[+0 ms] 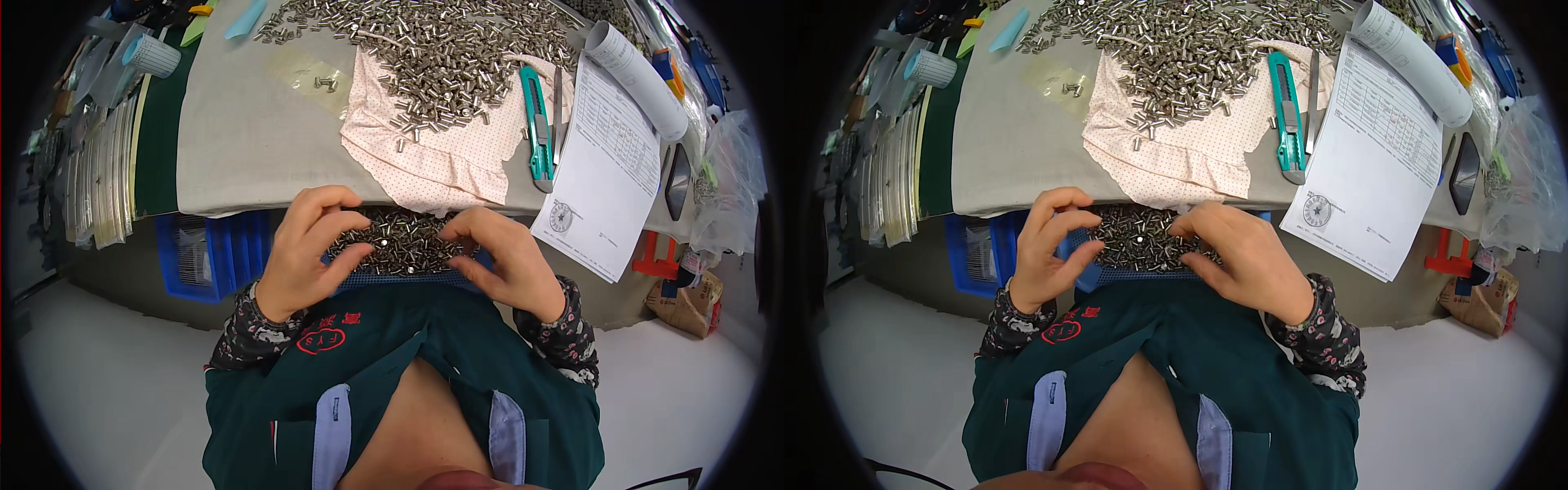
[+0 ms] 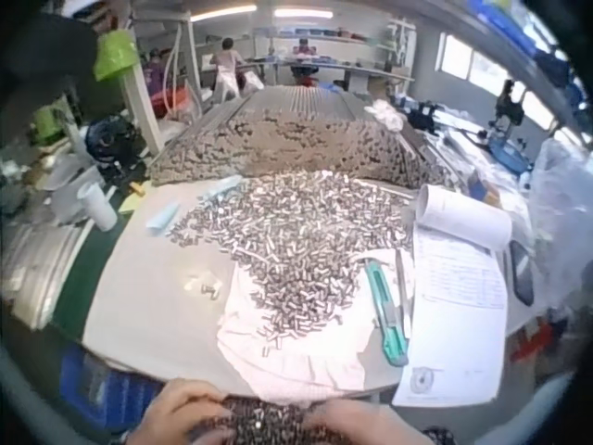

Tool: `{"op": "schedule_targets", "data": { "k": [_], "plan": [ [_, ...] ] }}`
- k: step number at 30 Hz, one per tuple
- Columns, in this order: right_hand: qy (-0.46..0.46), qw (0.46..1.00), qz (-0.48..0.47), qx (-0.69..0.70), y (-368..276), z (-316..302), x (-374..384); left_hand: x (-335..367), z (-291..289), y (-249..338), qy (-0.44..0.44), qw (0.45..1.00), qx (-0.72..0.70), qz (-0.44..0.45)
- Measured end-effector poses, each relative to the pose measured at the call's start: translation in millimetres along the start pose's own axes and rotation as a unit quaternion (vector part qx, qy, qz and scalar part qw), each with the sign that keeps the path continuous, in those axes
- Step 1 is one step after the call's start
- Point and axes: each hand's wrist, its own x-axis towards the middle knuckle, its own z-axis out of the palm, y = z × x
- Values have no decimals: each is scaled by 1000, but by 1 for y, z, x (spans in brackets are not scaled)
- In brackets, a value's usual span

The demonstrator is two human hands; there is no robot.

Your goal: The person picks small metal components from a pile by hand and sorts them onto a table and into a plastic tray.

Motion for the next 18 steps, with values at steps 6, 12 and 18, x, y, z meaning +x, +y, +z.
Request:
{"op": "schedule_targets", "data": {
  "k": [6,12,18],
  "plan": [
    [63,984,23,-168,17,23,-56,-83,-7,-42,230,954,131,-139],
    [114,973,-28,-199,-18,21,-55,-75,-17,-22,262,946,181,-69],
    [74,900,-116,-415,-71,-3,-6,18,-25,17,102,972,211,15]
  ]
}}
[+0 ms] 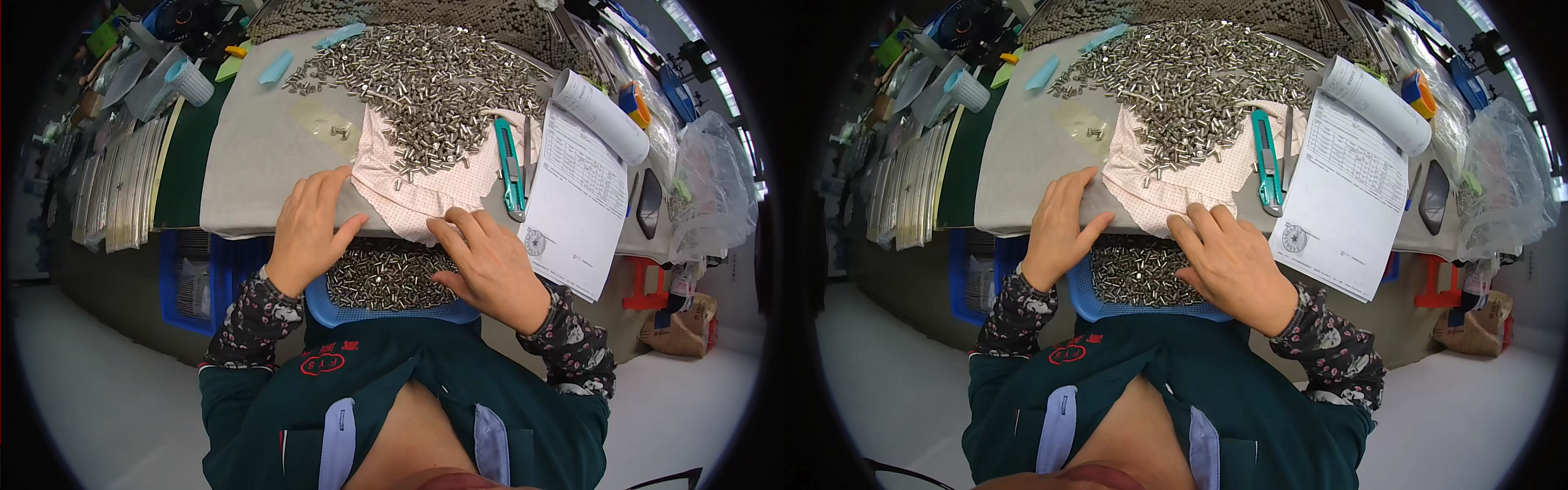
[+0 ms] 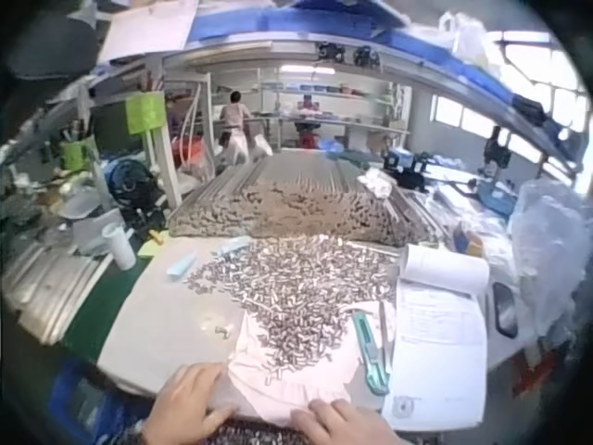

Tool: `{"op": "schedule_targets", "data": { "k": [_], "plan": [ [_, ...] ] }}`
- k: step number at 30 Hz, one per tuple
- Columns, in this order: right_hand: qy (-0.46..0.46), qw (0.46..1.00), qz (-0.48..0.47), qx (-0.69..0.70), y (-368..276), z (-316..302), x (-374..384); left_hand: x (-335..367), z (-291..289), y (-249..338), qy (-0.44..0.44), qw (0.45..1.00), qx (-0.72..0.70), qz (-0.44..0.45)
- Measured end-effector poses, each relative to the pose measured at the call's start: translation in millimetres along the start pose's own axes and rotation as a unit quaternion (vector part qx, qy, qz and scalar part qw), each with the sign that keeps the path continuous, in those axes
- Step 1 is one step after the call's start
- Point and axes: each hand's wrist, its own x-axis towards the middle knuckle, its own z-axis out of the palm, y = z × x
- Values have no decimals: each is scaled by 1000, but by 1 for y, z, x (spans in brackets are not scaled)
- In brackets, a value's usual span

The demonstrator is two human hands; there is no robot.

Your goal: The person picks small metal components from a pile by hand and sorts them onto a table and into a plastic tray.

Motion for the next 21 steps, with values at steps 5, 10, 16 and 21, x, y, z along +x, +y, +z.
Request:
{"op": "schedule_targets", "data": {
  "k": [5,10,16,21],
  "plan": [
    [-71,997,19,-36,26,19,33,46,20,6,-79,997,-3,-23],
    [-55,998,-33,10,49,21,43,71,28,0,-198,959,-165,-120],
    [-2,995,57,88,80,12,70,115,28,-6,-158,873,-422,-184],
    [52,986,117,106,78,-6,82,159,24,6,-136,803,-528,-243]
  ]
}}
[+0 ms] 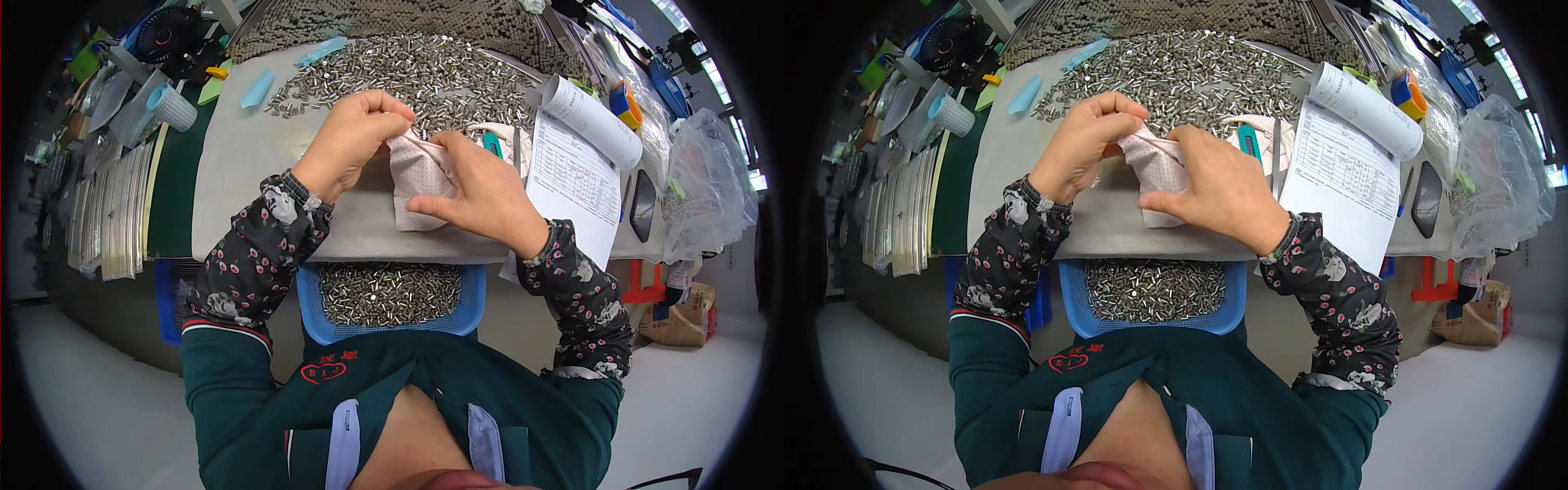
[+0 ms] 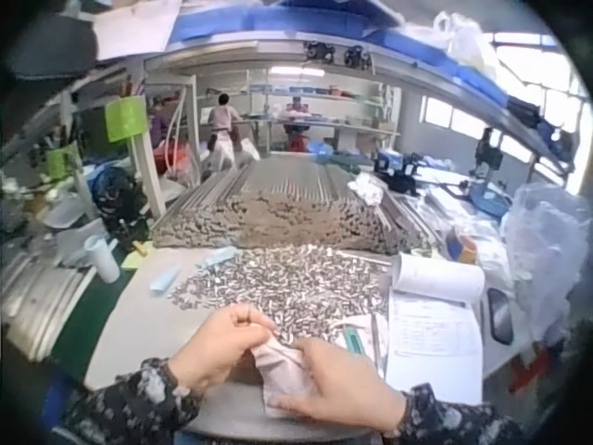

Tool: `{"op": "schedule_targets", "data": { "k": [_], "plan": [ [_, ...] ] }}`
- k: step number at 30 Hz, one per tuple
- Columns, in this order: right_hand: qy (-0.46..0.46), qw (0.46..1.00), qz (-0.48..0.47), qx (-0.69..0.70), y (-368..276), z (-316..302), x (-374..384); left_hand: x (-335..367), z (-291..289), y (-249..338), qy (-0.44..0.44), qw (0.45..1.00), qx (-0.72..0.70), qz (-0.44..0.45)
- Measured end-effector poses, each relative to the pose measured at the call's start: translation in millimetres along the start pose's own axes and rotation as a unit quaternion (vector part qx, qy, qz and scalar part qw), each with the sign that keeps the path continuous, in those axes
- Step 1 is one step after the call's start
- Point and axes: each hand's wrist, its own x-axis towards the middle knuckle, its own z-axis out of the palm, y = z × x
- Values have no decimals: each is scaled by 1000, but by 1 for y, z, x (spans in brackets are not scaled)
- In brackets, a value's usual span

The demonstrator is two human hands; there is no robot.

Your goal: The person picks small metal components from a pile by hand and sorts them onto a table and into a plastic tray.

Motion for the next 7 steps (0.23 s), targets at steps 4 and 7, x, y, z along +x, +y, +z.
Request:
{"op": "schedule_targets", "data": {
  "k": [4,7],
  "plan": [
    [37,992,-14,-123,14,20,11,17,8,13,-22,1000,0,8],
    [46,997,-30,-48,40,16,33,22,11,27,-27,1000,11,13]
  ]
}}
